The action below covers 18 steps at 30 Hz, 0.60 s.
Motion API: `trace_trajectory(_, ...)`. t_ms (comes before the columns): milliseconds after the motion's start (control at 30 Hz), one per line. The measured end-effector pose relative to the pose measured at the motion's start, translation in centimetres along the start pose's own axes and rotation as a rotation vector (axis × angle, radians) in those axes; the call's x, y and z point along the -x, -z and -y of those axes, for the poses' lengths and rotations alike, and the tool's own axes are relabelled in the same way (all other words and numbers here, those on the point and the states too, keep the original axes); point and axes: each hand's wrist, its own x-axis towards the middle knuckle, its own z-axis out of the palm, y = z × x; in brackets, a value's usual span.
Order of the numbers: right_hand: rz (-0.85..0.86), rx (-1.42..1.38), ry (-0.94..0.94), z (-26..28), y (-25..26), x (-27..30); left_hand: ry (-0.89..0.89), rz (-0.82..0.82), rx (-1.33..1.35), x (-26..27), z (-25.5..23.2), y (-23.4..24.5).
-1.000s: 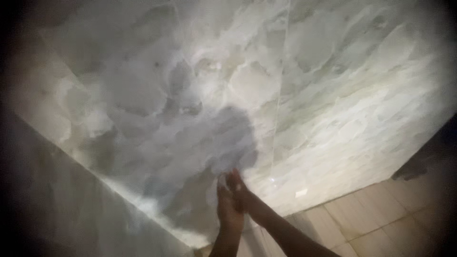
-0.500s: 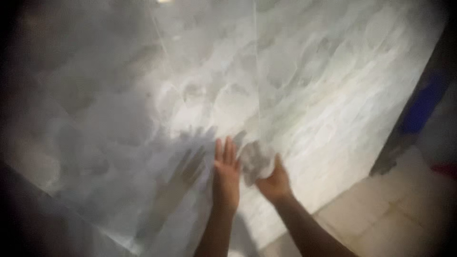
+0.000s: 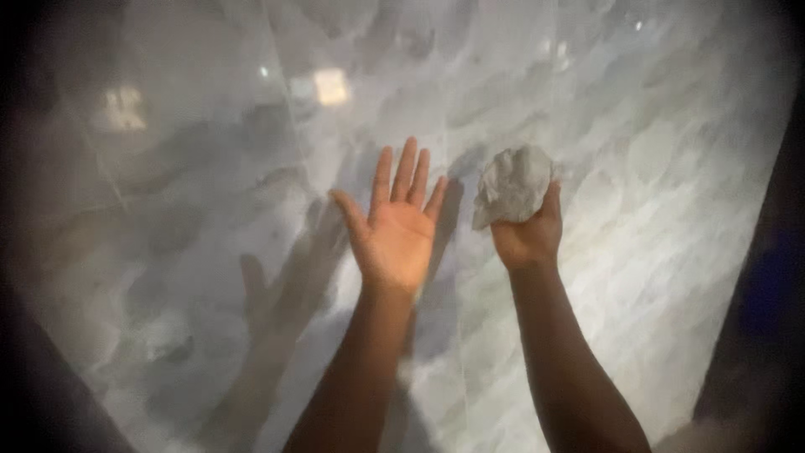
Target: The person cleans a tiled wall using a cloth and a brush. They repeatedly wipe the wall with a cloth, rinse it in a bucket and at the sink, and scrub the wall with a brush, moving between different wall sections.
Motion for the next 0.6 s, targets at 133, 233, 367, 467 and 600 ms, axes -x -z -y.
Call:
trace_trajectory(133,-0.017,0.063,0.105,1.6,-0.5,-5.5,-0.032,0.044,-0.073,-3.6,0.9,-0.7)
trace_trajectory(233,-0.099,0.117,0.142,2.4,-0.2,-9.3,-0.051,0.088,-0.124,-6.0,1.2,-1.2)
trace_trajectory(367,-0.034,0.223,0.186,3.0,1.5,-14.2,-0.059,0.088,-0.182,-8.2,1.8,-1.7)
trace_trajectory(467,-0.145,0.418,0.217,3.4,2.1,-17.7,-0.046,0.079,-0.217,-9.5,2.5,-2.0)
trace_trajectory(600,-0.254,0.804,0.346,3.7,0.6,-21.8,-0.049,0.049,-0.275,-10.6,3.5,-1.7)
